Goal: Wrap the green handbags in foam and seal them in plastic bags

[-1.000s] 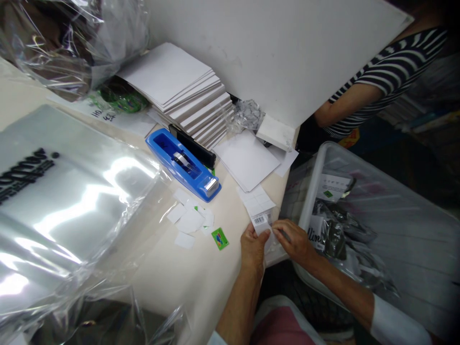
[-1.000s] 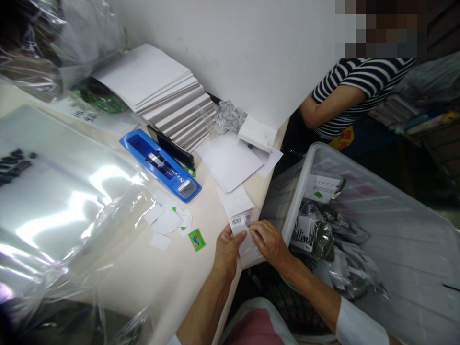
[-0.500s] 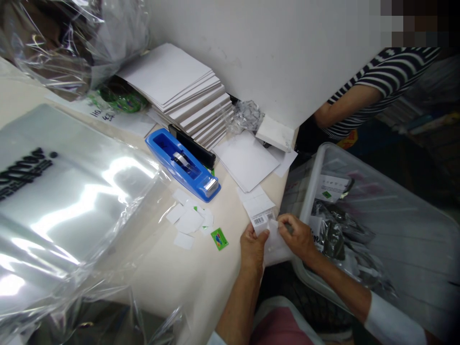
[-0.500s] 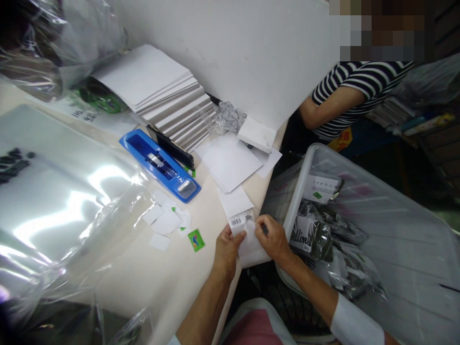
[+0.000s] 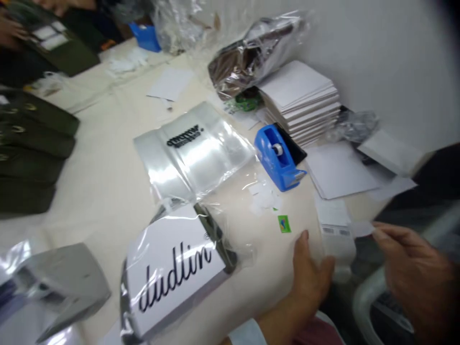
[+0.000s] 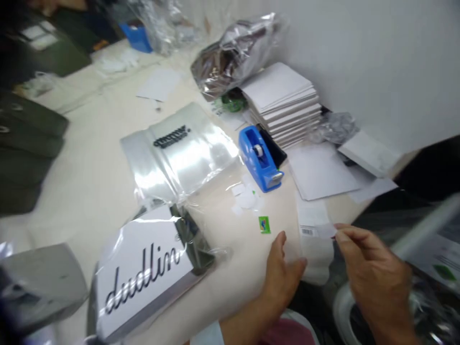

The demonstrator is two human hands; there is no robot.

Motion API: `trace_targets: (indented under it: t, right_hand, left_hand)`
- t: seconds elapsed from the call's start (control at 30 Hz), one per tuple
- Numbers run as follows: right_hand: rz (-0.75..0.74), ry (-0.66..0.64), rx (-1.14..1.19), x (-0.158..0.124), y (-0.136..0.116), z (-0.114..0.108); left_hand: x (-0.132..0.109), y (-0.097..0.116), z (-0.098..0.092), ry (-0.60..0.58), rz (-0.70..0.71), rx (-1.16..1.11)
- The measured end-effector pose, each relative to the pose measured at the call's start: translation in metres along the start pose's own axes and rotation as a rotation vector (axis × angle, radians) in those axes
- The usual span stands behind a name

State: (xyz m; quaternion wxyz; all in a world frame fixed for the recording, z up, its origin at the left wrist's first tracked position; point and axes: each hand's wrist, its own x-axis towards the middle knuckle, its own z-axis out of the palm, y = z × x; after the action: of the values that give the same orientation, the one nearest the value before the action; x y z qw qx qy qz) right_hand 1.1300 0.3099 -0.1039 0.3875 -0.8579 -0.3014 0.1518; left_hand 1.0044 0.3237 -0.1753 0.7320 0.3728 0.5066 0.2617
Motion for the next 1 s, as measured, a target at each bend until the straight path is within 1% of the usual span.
trace_targets:
  t: [0.03,0.07,0.13,0.17,0.23,0.27,0.33,0.43,0.53,0.6,0.73,0.87,1.0]
  right_hand:
    - [-0.081,-0.069,-0.012,-0.014,-0.018,0.013]
    - [-0.196,-0.133,-0.013,-0.028,-0.036,0.026]
    - [-0.503,-0.226,0.023,-0.056,-0.069,0.051]
    - [-0.654,-0.244,0.053,-0.068,-0.083,0.062]
    - [-0.883,-0.224,0.096,-0.090,-0.106,0.078]
    - [-0.968,-0.209,0.101,-0.099,-0.113,0.084]
    - [-1.090,-0.190,0.072,-0.113,-0.123,0.091]
    - [-1.198,-0.169,-0.006,-0.128,-0.128,0.097]
    - [-1.242,-0.146,-0.082,-0.139,-0.129,0.102]
    - [-1.252,-0.136,-0.128,-0.144,-0.130,0.106]
    - [-1.273,-0.128,-0.207,-0.155,-0.130,0.118]
    - [-1.281,-0.159,-0.261,-0.165,-0.125,0.131]
    - [-1.270,-0.180,-0.279,-0.173,-0.121,0.138]
  left_hand:
    - [-0.016,0.004,-0.018,-0.005,0.045,0.108]
    - [-0.032,0.008,-0.037,-0.018,0.079,0.194]
    - [-0.066,0.015,-0.077,-0.016,0.108,0.248]
    - [-0.081,0.018,-0.096,0.009,0.113,0.240]
    - [-0.109,0.021,-0.132,0.091,0.118,0.205]
    - [-0.121,0.021,-0.148,0.147,0.119,0.185]
    - [-0.143,0.019,-0.175,0.272,0.120,0.147]
    - [-0.169,0.009,-0.206,0.451,0.118,0.093]
    - [-0.185,-0.006,-0.223,0.570,0.112,0.034]
    - [-0.190,-0.015,-0.229,0.602,0.116,0.007]
    - [-0.196,-0.024,-0.234,0.613,0.141,0.010]
    - [-0.200,-0.024,-0.240,0.623,0.170,0.060]
    - [-0.203,-0.023,-0.245,0.629,0.169,0.084]
